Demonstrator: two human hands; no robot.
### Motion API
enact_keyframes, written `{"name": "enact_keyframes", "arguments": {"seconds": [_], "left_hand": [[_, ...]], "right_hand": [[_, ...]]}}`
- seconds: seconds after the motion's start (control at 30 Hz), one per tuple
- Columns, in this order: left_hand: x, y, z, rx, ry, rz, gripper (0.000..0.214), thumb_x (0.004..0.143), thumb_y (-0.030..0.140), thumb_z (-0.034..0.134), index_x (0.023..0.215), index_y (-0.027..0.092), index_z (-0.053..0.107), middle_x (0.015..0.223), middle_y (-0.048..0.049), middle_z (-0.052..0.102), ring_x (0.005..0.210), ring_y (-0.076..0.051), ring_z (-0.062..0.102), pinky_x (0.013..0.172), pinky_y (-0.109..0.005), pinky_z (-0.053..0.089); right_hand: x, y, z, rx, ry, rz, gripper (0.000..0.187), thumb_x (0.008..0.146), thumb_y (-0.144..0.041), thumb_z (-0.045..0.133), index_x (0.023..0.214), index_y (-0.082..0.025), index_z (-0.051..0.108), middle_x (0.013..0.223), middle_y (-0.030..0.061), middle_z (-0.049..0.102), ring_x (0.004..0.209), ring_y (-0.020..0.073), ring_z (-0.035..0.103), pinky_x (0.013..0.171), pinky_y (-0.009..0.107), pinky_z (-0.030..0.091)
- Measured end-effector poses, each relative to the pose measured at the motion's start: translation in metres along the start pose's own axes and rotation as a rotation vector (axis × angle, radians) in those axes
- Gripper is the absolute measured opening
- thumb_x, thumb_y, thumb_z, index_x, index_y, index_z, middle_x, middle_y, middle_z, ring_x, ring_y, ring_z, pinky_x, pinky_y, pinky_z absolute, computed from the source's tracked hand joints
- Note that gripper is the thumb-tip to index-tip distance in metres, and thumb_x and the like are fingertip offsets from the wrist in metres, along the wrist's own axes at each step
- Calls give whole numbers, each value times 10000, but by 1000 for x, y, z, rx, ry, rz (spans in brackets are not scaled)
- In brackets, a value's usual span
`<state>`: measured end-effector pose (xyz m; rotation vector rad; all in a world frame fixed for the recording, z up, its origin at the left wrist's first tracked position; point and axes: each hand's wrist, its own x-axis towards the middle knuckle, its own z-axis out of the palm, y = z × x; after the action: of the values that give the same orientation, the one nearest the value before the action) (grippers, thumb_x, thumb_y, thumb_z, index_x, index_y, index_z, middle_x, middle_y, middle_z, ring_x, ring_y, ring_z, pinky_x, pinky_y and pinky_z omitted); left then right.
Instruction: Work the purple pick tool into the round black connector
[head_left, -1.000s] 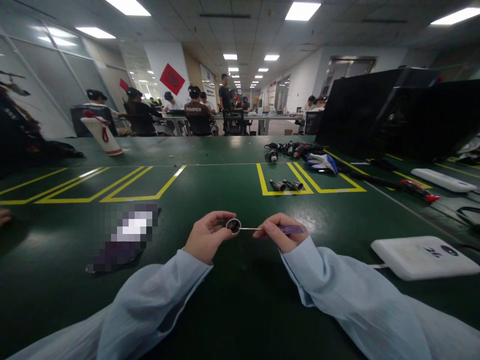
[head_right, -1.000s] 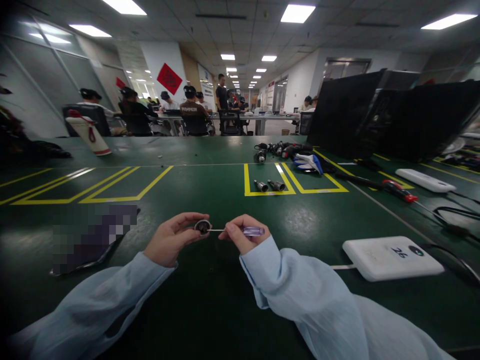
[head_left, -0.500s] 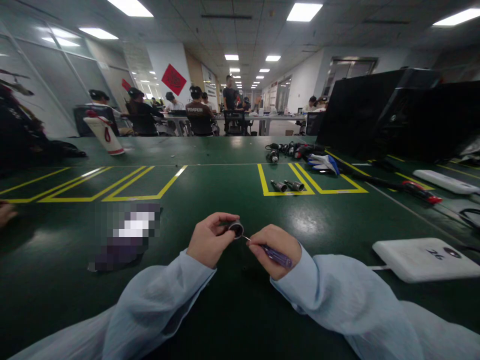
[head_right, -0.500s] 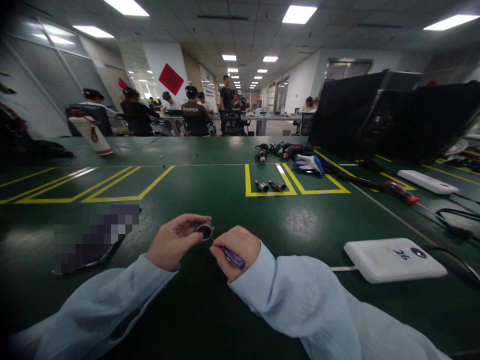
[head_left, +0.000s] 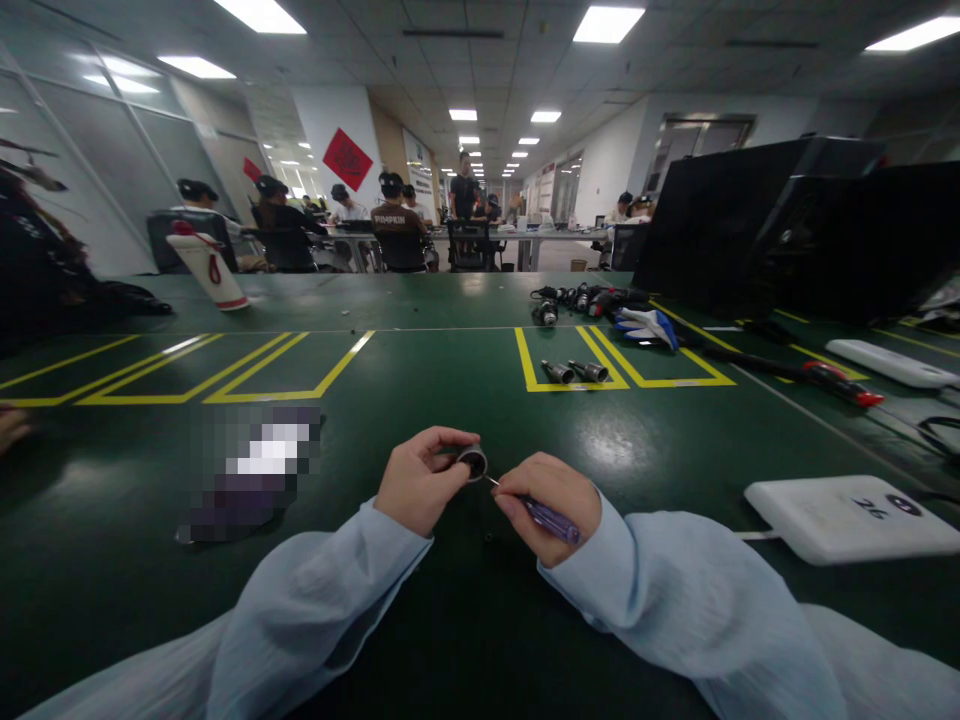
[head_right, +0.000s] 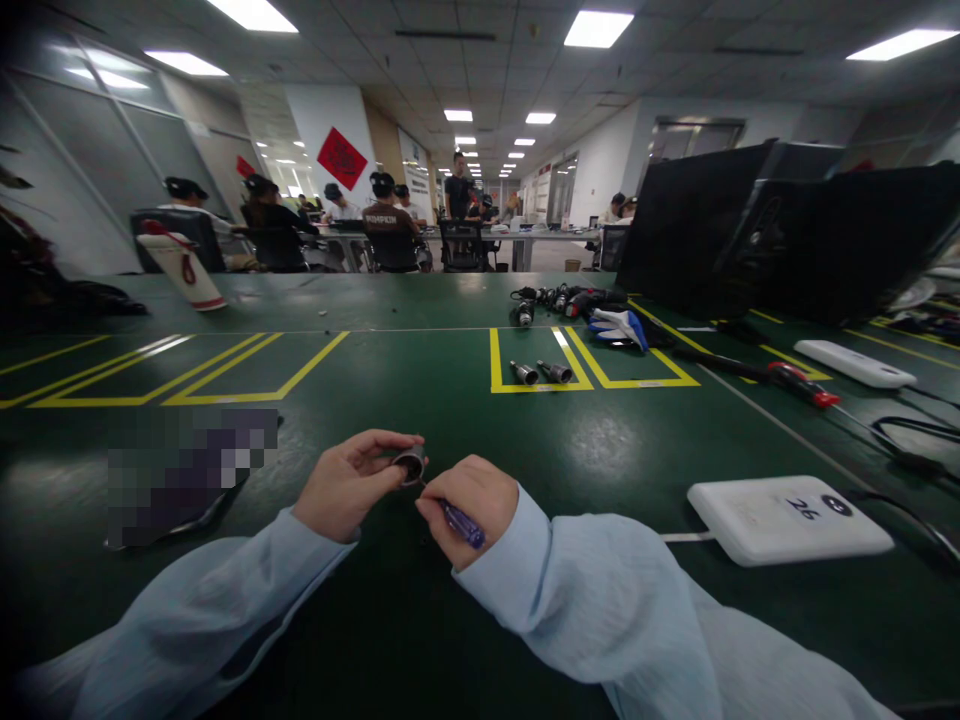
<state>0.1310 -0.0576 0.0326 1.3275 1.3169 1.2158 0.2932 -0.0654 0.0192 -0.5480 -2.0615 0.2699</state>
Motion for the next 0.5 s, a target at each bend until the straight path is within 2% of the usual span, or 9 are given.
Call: {"name": "enact_keyframes", "arguments": {"seconds": [0.17,0.33,0.5], "left_hand": [[1,-3,-1,-35,-5,1,223,549,107,610,769,105,574,860,-71,643,706,-185,644,680,-323,529],[3,-8,-2,-50,-6,9,218,553,105,610,767,109,571,895,-78,641,722,-191,643,661,-322,535],[4,-9,-2,0,5,-12,229,543,105,618,770,106,587,839,-78,659,680,-184,646,655,-315,535]], "right_hand": [[-1,-2,-1,15,16,9,61,735,-131,501,752,-151,557,672,37,621,621,112,536,622,248,450],[-1,-1,-2,-1,-27,21,57,736,-139,504,756,-147,557,690,39,623,634,111,532,632,244,444],[0,-2,-1,-33,-15,45,63,730,-136,502,733,-141,565,668,44,628,618,116,537,615,241,444]]}}
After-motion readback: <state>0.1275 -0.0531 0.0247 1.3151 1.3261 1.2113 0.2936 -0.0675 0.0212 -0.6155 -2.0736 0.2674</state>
